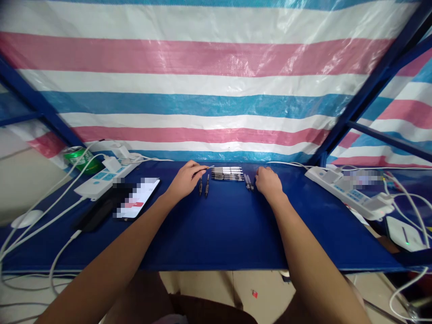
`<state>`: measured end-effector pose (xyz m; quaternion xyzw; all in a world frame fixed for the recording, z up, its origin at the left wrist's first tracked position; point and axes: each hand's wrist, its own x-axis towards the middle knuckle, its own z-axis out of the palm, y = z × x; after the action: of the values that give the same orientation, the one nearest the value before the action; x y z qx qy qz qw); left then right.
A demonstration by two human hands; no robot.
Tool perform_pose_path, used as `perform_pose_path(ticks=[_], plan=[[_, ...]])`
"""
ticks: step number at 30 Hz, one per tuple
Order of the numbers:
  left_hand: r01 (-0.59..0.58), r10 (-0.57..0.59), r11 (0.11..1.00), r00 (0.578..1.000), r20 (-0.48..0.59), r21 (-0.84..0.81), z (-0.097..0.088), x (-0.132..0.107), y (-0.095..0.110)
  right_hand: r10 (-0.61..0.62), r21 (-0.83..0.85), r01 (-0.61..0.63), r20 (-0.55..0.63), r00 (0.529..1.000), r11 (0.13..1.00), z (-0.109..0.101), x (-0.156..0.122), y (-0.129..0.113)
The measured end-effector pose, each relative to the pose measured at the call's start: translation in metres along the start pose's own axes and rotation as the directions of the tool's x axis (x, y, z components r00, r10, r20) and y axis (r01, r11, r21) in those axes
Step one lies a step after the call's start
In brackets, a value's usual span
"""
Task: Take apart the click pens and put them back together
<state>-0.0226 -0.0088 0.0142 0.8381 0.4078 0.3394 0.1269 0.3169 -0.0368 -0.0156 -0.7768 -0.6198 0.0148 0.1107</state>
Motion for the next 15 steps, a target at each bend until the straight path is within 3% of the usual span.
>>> perform_pose_path(ticks=[3,6,10,12,15], plan=[[-0.021,0.021,1.0,1.0,0.019,0.004,0.002,0.0,0.001,0.009,0.083,0.0,-0.103,0.995,0.997,-0.002,0.0,-0.003],[-0.042,0.041,0.999,0.998,0.048,0.012,0.003,0.0,0.003,-0.088,0.289,0.159,-0.242,0.966,0.944,-0.005,-0.003,-0.015],[-0.084,0.081,0.996,0.992,0.092,0.039,0.005,-0.001,0.007,-0.368,0.543,0.504,-0.346,0.863,0.671,-0.007,-0.015,-0.04],[-0.107,0.103,0.994,0.989,0.107,0.03,0.008,-0.002,0.008,-0.45,0.611,0.57,-0.359,0.818,0.549,-0.007,-0.023,-0.053],[-0.131,0.13,0.991,0.983,0.128,0.003,0.013,-0.004,0.01,-0.489,0.647,0.595,-0.367,0.791,0.477,-0.006,-0.032,-0.065]])
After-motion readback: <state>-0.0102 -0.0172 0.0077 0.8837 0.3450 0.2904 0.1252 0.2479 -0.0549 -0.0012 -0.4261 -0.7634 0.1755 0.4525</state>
